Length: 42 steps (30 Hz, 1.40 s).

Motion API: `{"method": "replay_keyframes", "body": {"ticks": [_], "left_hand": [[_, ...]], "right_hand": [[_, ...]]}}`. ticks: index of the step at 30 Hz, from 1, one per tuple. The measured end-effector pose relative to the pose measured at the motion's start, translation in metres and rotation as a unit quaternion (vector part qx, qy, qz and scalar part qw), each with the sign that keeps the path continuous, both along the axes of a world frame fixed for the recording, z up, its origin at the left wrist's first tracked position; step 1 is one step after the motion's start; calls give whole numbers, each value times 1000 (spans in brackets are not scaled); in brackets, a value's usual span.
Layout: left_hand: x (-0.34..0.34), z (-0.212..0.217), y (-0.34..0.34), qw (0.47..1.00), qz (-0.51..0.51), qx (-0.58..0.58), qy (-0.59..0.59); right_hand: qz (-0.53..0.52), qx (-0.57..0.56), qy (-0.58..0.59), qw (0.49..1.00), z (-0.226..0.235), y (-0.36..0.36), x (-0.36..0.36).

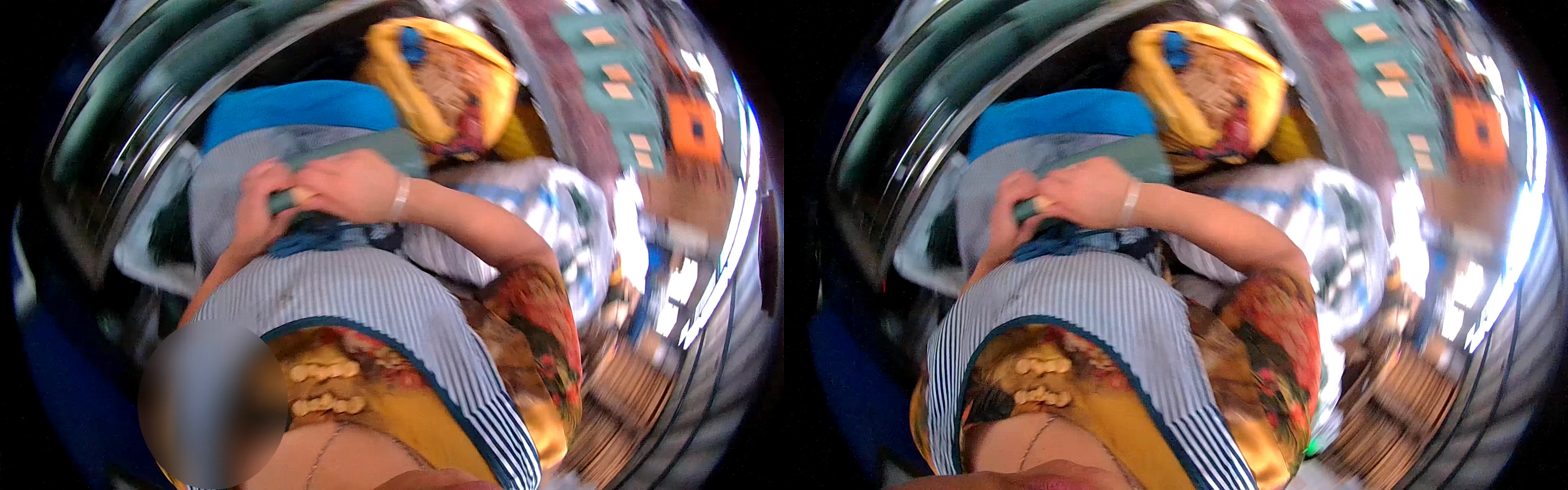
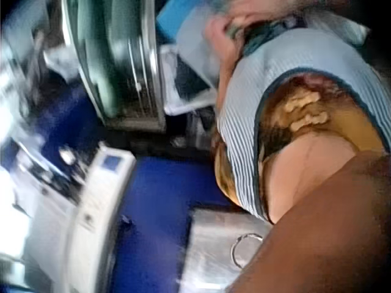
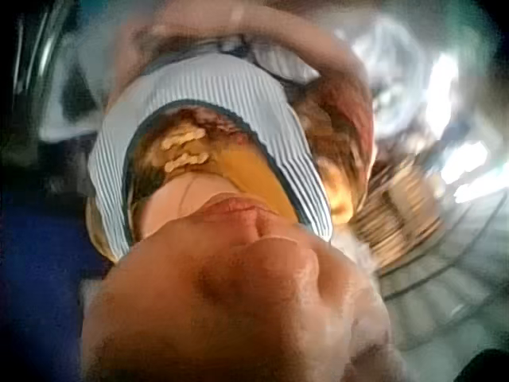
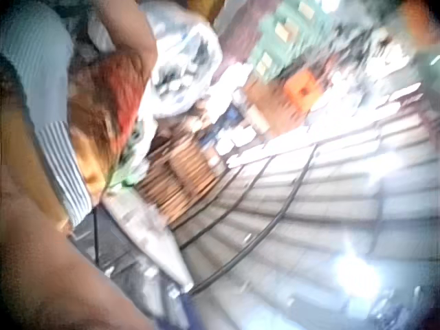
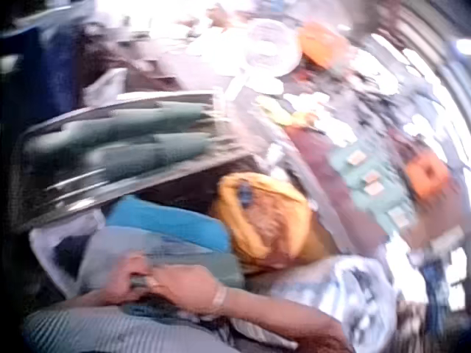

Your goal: The person assembles green foam insulation cylinders by wiping the inside, drilling a hole with a power drill, and inserting a wooden handle.

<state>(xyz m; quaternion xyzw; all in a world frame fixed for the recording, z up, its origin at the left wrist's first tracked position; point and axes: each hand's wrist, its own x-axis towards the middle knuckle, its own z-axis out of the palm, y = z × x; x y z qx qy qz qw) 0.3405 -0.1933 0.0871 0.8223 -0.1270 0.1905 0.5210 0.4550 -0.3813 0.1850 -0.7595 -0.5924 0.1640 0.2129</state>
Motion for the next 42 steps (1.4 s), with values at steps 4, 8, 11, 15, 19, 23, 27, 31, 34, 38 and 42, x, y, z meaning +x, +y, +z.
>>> {"method": "replay_keyframes", "body": {"ticks": [4, 8, 11, 15, 19, 23, 27, 31, 34, 38, 42], "left_hand": [[5, -3, 6, 998, -32, -49, -10], [12, 38, -8, 988, -3, -34, 154], [26, 62, -7, 972, 60, 4, 226], [45, 49, 1, 941, 156, -106, 279], [58, 12, 34, 834, 153, -372, 378], [61, 15, 19, 690, 96, -533, 480], [70, 34, -7, 576, 51, -642, 504], [93, 70, -42, 493, -4, -744, 451], [99, 97, -67, 547, 9, -705, 451], [91, 102, -62, 535, -34, -719, 441], [86, 104, -56, 513, -22, -756, 405]], "right_hand": [[-96, -56, 126, 986, 9, 12, -2], [-221, 68, 65, 971, 28, -24, 23], [-475, 51, -249, 843, 72, -162, 58], [-734, -359, -290, 498, 98, -399, 31], [-748, -470, -53, 465, 31, -533, -39], [-769, -418, -152, 459, 3, -542, -61], [-767, -388, -314, 403, 39, -482, -39], [-642, 2, -326, 694, 90, -351, -3], [-408, 124, -109, 898, 99, -195, 18], [-247, 116, -97, 957, 80, -120, 58], [-245, 135, -333, 901, 63, -108, 74]]}}
